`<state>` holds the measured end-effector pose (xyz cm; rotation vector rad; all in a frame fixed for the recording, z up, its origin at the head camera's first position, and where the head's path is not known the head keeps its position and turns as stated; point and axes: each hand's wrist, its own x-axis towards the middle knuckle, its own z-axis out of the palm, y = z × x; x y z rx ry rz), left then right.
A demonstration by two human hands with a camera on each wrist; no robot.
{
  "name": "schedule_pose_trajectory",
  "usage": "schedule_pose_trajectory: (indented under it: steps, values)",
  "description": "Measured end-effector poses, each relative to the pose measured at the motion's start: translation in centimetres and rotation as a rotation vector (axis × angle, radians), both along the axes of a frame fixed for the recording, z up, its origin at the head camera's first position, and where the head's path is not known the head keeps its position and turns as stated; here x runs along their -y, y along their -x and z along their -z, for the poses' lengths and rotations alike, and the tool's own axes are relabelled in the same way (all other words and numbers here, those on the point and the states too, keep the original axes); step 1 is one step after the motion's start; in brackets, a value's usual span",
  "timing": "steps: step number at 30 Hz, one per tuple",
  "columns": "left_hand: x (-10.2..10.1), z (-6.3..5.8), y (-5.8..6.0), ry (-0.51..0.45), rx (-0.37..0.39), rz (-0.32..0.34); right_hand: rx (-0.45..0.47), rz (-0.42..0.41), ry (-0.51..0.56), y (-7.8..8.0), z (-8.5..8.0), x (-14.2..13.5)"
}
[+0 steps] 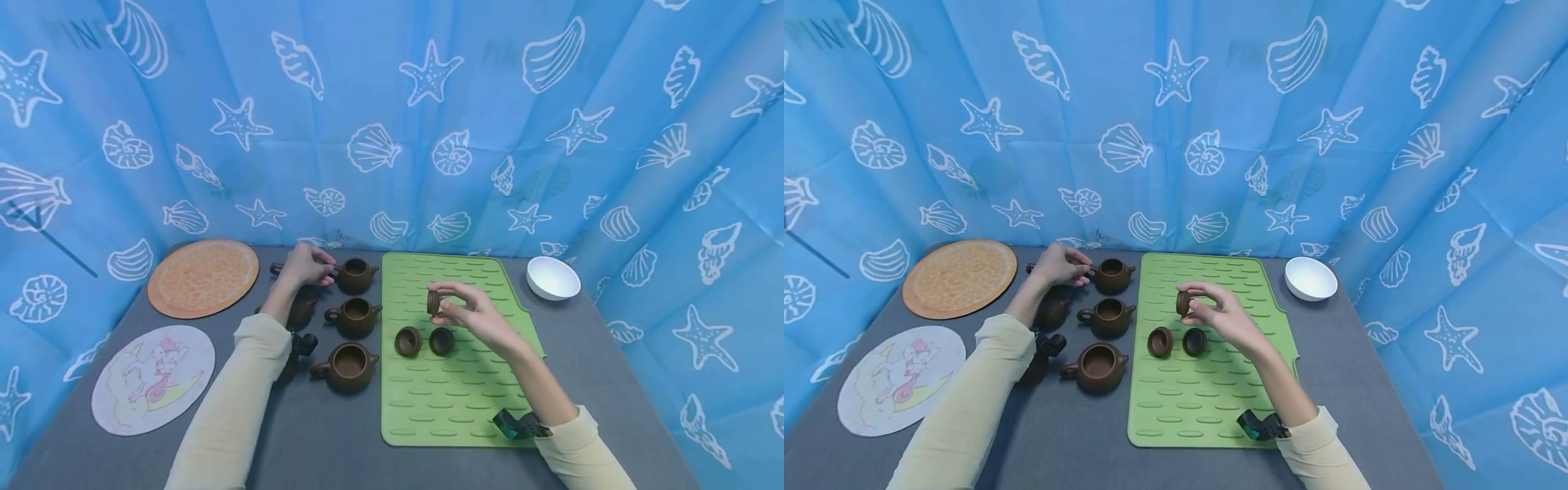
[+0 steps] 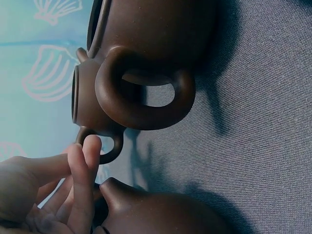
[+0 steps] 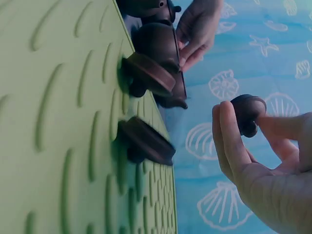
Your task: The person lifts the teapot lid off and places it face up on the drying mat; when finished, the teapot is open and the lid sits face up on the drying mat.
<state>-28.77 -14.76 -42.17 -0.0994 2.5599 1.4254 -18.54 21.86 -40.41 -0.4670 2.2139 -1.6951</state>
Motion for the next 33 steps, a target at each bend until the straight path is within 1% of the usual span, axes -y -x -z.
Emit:
schedule_pose_trajectory:
  steps: [3,6,9,12,18,21,24,28,33]
  values:
    - [0.0,0.0,0.0,-0.005,-0.001,-0.002,-0.017,0.007,0.007,-0.6,0.6,-1.2]
    - [0.1,-0.1,-0.1,-0.008,0.001,0.001,-0.073,0.038,-0.052,-1.2,1.1,-2.2]
    - [0.1,-0.2,-0.1,-0.004,0.009,0.001,-0.088,0.073,-0.091,-1.7,1.5,-3.3]
    - [0.1,-0.2,0.0,0.004,0.013,0.006,-0.086,0.082,-0.113,-2.1,1.9,-4.3]
    - [0.1,-0.2,0.1,0.006,0.017,0.009,-0.059,0.038,-0.167,-2.7,2.7,-6.1]
    - [0.1,-0.3,0.2,0.005,0.019,0.005,-0.033,0.005,-0.179,-3.0,3.2,-6.8]
    - [0.1,-0.2,0.2,0.008,0.015,0.006,-0.03,-0.008,-0.196,-3.1,3.8,-7.3]
    - [0.1,-0.2,0.2,0.01,0.012,0.005,-0.09,-0.008,-0.254,-3.1,4.4,-7.6]
    - [0.1,-0.3,0.1,0.014,0.01,0.008,-0.183,-0.022,-0.325,-3.2,4.5,-7.7]
